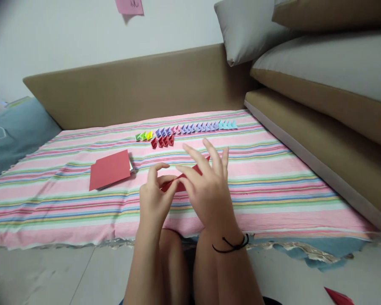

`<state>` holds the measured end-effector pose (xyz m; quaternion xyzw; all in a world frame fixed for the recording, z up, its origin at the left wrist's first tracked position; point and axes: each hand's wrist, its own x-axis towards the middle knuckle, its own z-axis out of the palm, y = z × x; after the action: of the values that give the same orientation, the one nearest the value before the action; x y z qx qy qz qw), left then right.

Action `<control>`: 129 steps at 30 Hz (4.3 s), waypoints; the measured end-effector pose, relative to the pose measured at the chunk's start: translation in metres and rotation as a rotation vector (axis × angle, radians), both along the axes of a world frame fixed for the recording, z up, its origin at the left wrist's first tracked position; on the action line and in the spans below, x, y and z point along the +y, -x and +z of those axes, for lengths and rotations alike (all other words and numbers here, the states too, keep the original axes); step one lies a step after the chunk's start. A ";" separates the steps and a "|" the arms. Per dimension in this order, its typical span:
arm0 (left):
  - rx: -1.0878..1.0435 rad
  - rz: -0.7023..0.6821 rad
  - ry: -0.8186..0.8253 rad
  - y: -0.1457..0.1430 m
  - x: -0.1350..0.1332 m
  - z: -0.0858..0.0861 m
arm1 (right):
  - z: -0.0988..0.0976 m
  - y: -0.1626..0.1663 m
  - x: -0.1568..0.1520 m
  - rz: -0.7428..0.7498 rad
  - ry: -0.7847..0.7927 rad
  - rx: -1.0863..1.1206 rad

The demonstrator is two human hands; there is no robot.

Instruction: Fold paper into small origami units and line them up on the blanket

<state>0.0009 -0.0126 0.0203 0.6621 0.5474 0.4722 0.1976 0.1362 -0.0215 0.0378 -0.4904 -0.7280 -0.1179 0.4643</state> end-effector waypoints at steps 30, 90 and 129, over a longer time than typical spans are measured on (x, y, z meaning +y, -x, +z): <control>0.239 -0.242 0.154 0.015 -0.006 0.020 | -0.016 -0.041 0.011 0.219 0.335 0.000; 0.377 -0.279 0.017 0.015 -0.004 0.011 | -0.018 -0.018 0.006 0.120 0.478 -0.126; 0.484 -0.024 -0.394 0.042 -0.002 0.001 | -0.020 -0.023 -0.001 0.075 0.464 -0.078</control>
<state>-0.0415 -0.0141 0.0213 0.7872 0.4687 0.3956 -0.0650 0.1595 -0.0221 0.0176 -0.5517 -0.7707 0.0512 0.3146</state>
